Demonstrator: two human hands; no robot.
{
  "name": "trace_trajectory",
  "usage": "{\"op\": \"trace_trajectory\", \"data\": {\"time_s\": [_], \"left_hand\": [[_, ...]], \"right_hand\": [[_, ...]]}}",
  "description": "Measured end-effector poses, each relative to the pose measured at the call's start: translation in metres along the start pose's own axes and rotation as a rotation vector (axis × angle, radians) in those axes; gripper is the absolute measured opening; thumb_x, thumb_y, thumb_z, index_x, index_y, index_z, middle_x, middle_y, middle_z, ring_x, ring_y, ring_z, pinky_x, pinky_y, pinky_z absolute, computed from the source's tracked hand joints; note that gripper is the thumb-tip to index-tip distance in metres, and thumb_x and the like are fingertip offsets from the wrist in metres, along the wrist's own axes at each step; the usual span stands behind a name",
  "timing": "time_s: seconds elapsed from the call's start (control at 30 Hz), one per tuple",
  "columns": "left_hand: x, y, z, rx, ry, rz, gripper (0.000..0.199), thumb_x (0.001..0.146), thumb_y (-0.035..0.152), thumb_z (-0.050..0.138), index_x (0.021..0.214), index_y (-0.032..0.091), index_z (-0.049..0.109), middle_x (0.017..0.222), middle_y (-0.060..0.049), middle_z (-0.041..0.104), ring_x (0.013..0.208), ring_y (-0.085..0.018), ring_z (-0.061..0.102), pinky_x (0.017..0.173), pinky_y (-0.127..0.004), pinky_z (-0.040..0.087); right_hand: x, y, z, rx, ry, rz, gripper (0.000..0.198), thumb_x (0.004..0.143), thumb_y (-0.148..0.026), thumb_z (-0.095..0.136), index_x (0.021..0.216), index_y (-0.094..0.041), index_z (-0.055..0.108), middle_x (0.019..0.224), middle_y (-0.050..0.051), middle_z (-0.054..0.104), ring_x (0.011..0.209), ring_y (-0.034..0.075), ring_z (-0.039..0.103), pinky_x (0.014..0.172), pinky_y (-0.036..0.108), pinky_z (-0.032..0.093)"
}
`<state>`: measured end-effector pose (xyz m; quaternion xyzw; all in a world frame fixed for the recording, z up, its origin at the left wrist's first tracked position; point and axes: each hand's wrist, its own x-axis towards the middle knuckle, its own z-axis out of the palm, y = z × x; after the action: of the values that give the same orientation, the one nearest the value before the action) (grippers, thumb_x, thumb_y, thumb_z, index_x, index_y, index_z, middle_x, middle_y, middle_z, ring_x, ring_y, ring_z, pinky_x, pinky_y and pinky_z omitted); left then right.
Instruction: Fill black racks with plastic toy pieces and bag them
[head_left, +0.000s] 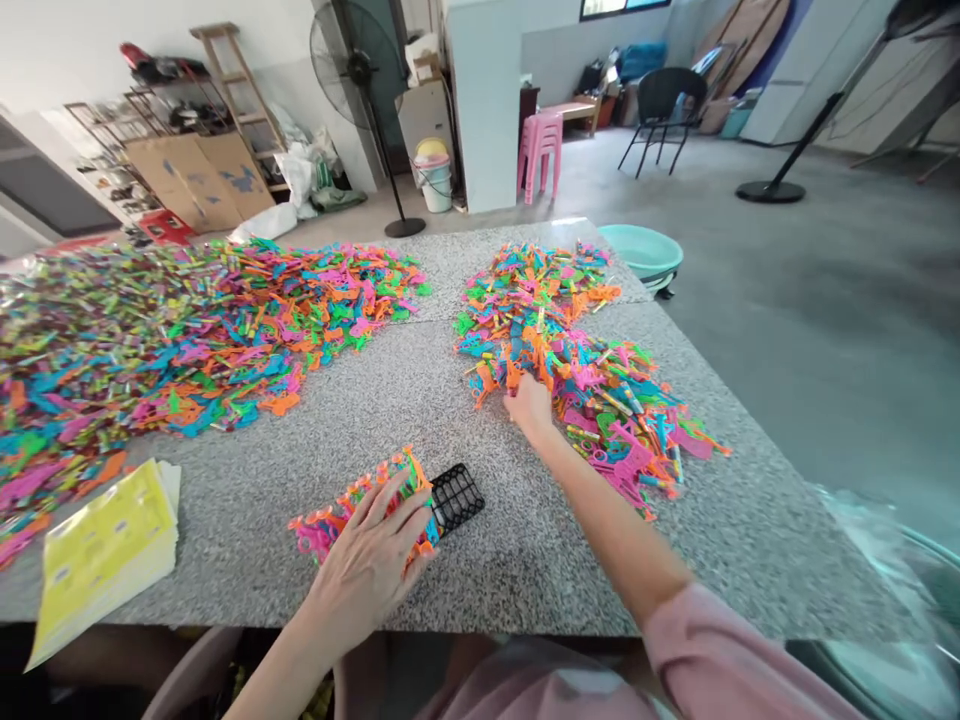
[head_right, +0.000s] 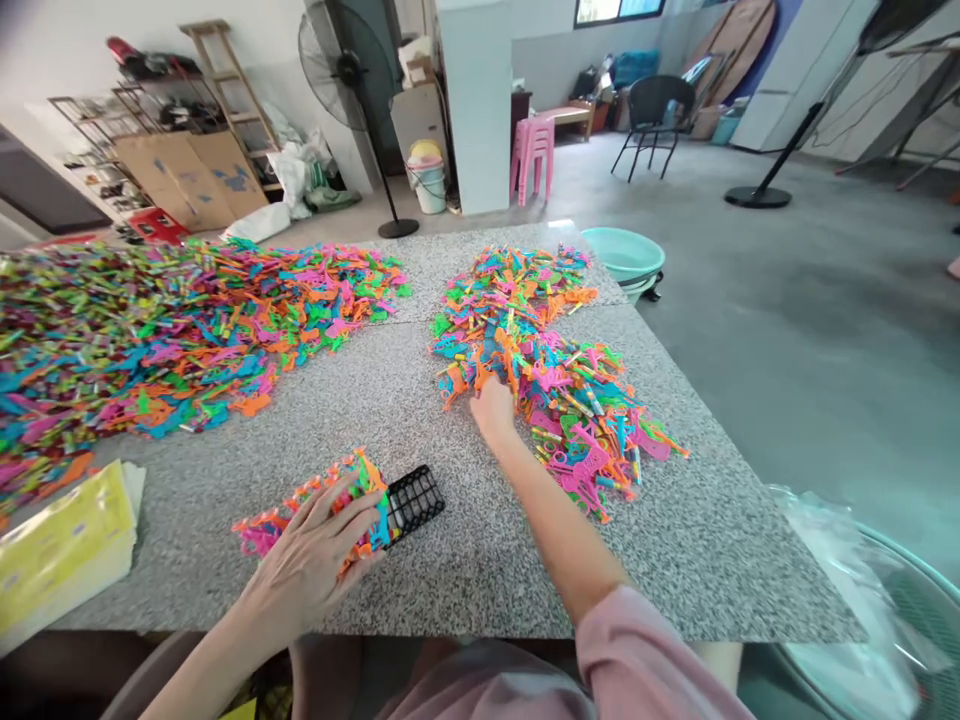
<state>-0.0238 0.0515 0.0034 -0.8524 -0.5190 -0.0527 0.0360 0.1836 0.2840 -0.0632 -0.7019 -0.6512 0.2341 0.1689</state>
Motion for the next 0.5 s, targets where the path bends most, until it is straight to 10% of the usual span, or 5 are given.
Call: {"op": "trace_trajectory", "data": {"time_s": [0.3,0.5], "left_hand": [[0.005,-0.001,0.001,-0.115,-0.097,0.005,0.025,0.093,0.025,0.052,0.115,0.012,0.056,0.127,-0.013,0.061,0.144,-0.031,0.028,0.115,-0.049,0.036],[0.004,0.0,0.0,-0.165,-0.101,-0.016,0.024,0.095,0.027,0.049,0.115,0.016,0.054,0.133,-0.013,0.058,0.146,-0.031,0.026,0.114,-0.051,0.037]], "right_hand": [[-0.136,0.023,0.037,0.599,-0.551,-0.289,0.011,0.082,-0.021,0.061,0.091,-0.018,0.055,0.074,0.0,0.068,0.063,0.014,0.065,0.058,0.022,0.049],[-0.164,0.003,0.046,0.272,-0.419,-0.501,0.016,0.077,-0.018,0.061,0.092,-0.019,0.054,0.072,0.0,0.066,0.067,0.017,0.064,0.057,0.022,0.038]]}}
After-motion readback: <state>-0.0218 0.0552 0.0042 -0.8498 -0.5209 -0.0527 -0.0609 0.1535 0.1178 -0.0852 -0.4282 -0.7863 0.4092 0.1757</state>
